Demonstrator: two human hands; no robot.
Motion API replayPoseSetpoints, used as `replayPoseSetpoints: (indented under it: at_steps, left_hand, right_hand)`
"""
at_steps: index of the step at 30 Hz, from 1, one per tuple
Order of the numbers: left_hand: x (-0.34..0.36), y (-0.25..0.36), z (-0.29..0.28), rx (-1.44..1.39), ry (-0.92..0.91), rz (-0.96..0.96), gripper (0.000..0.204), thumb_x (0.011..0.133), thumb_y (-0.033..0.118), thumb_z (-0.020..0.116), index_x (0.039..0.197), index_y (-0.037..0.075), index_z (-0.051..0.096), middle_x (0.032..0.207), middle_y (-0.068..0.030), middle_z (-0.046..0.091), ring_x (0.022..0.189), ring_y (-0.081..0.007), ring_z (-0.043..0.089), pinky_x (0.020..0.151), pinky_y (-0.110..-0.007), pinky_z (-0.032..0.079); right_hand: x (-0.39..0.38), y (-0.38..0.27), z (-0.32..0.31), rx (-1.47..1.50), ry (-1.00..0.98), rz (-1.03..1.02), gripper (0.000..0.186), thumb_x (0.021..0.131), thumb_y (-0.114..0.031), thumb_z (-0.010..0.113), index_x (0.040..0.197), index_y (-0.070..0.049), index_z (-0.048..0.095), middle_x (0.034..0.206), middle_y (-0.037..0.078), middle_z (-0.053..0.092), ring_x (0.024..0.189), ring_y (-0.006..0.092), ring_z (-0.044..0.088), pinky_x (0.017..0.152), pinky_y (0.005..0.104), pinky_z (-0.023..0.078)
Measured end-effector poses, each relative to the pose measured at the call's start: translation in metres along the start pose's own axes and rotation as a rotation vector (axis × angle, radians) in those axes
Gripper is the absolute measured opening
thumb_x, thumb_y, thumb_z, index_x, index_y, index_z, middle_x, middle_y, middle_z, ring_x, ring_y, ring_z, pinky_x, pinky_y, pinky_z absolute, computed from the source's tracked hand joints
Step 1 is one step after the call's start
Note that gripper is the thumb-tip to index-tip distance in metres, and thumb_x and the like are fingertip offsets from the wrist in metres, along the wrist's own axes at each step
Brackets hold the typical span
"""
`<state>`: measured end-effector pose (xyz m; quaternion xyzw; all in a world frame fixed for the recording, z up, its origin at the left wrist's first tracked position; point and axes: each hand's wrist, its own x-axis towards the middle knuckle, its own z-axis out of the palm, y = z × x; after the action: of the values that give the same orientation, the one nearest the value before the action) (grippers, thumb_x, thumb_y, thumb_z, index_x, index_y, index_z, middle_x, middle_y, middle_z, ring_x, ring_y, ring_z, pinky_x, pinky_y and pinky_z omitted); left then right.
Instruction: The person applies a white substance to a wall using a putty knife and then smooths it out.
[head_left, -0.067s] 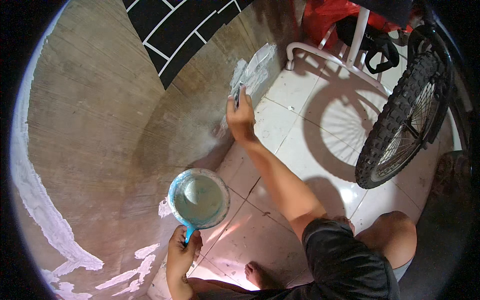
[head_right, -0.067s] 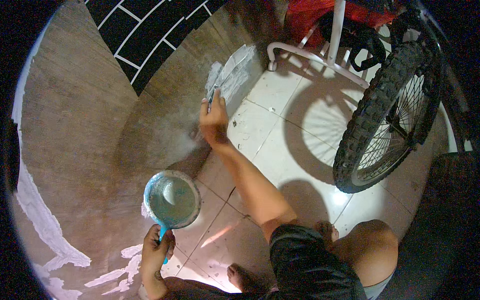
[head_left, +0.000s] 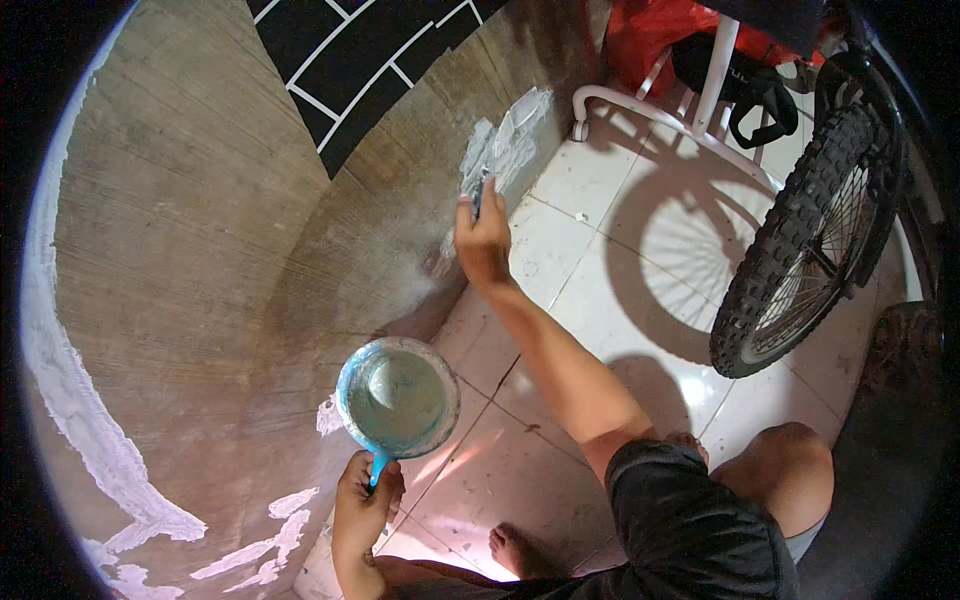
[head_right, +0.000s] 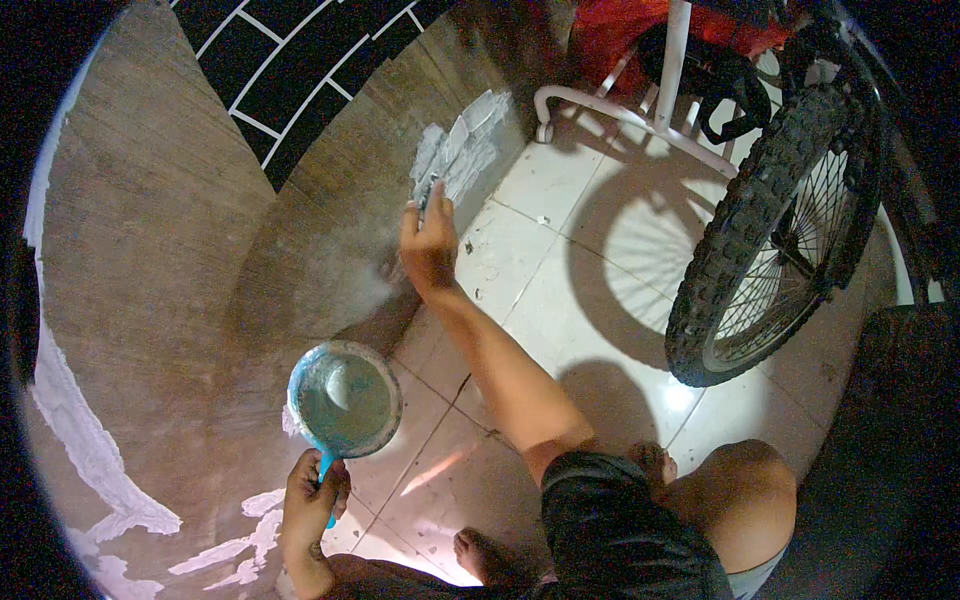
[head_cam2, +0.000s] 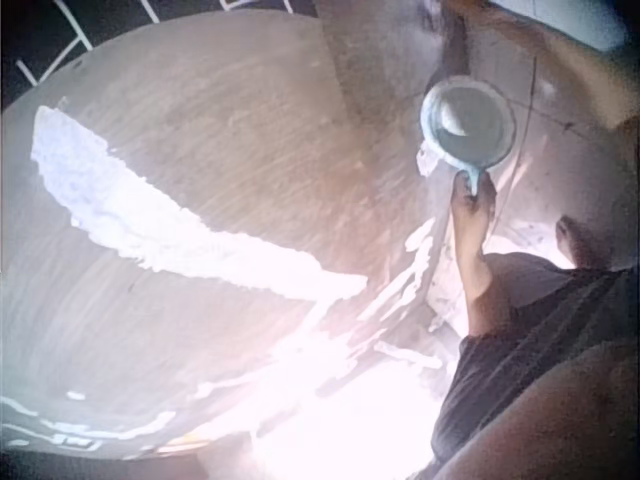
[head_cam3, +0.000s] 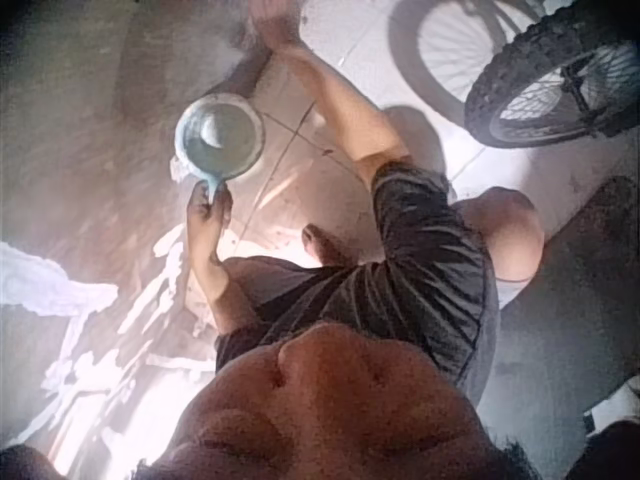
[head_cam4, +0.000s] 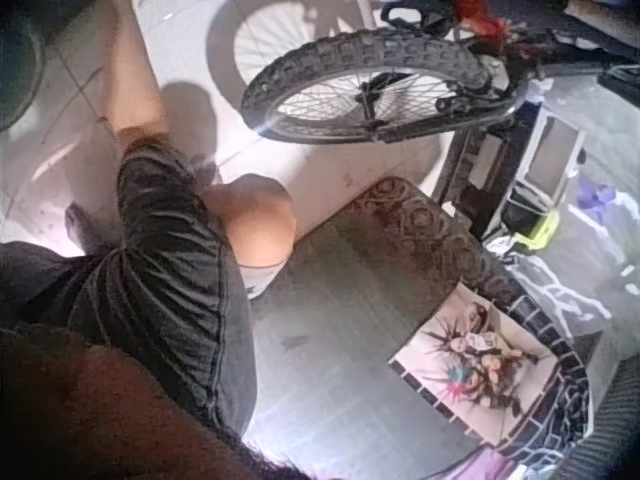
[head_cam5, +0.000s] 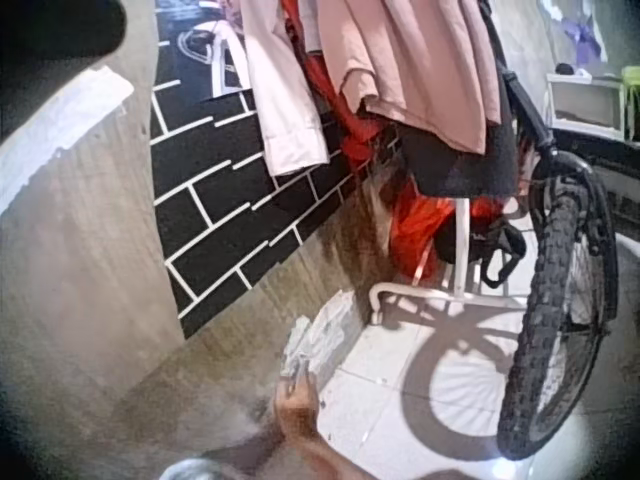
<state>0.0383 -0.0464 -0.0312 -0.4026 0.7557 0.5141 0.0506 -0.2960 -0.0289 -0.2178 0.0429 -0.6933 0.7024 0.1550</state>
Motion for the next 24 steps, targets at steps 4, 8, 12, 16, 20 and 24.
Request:
replayPoseSetpoints:
  at_steps: [4, 8, 12, 16, 20, 24]
  left_hand:
    - [-0.002, 0.000, -0.002, -0.002, -0.003, 0.001, 0.014, 0.100, 0.014, 0.059, 0.101, 0.002, 0.053, 0.067, -0.0032, 0.057, 0.049, -0.0057, 0.046, 0.043, -0.022, 0.034]
    - [-0.003, -0.001, -0.002, -0.015, -0.015, 0.000, 0.015, 0.100, 0.015, 0.060, 0.102, 0.002, 0.053, 0.068, -0.0031, 0.058, 0.050, -0.0053, 0.047, 0.044, -0.022, 0.034]
    - [-0.002, -0.004, -0.001, -0.007, -0.012, -0.011, 0.019, 0.099, 0.018, 0.062, 0.103, 0.002, 0.053, 0.068, -0.0027, 0.059, 0.050, -0.0051, 0.047, 0.044, -0.022, 0.035]
    - [-0.002, 0.000, 0.001, 0.011, 0.005, -0.025, 0.018, 0.099, 0.018, 0.062, 0.102, 0.002, 0.054, 0.068, -0.0022, 0.059, 0.050, -0.0051, 0.047, 0.044, -0.022, 0.034]
    - [-0.002, 0.000, 0.003, -0.018, -0.003, -0.016, 0.016, 0.099, 0.017, 0.062, 0.101, 0.002, 0.054, 0.068, -0.0020, 0.059, 0.050, -0.0053, 0.046, 0.044, -0.022, 0.034]
    - [-0.001, 0.003, 0.007, -0.018, -0.012, -0.023, 0.016, 0.099, 0.016, 0.061, 0.100, 0.002, 0.054, 0.068, -0.0017, 0.059, 0.049, -0.0051, 0.046, 0.044, -0.021, 0.033]
  right_hand:
    - [0.026, 0.015, -0.017, -0.120, 0.198, -0.007, 0.054, 0.098, -0.024, 0.047, 0.137, 0.013, 0.044, 0.124, 0.035, 0.055, 0.111, 0.0467, 0.056, 0.100, 0.0480, 0.043]
    - [0.074, 0.030, -0.032, -0.206, 0.112, 0.152, 0.056, 0.097, -0.025, 0.046, 0.138, 0.012, 0.043, 0.121, 0.035, 0.056, 0.112, 0.0474, 0.056, 0.101, 0.0473, 0.043]
    - [0.056, 0.037, -0.019, -0.228, 0.044, 0.088, 0.058, 0.096, -0.026, 0.046, 0.139, 0.012, 0.042, 0.118, 0.035, 0.058, 0.109, 0.0475, 0.057, 0.099, 0.0476, 0.044]
    - [-0.009, 0.008, -0.008, -0.115, -0.059, 0.136, 0.059, 0.096, -0.026, 0.045, 0.141, 0.011, 0.040, 0.123, 0.035, 0.055, 0.112, 0.0485, 0.056, 0.100, 0.0477, 0.044]
    - [0.002, 0.007, -0.024, -0.063, 0.042, 0.134, 0.058, 0.096, -0.026, 0.045, 0.141, 0.010, 0.039, 0.127, 0.033, 0.055, 0.114, 0.0477, 0.055, 0.100, 0.0484, 0.043]
    - [0.068, 0.011, -0.037, -0.216, 0.077, 0.125, 0.059, 0.095, -0.026, 0.045, 0.141, 0.011, 0.040, 0.123, 0.033, 0.056, 0.112, 0.0474, 0.056, 0.098, 0.0492, 0.044]
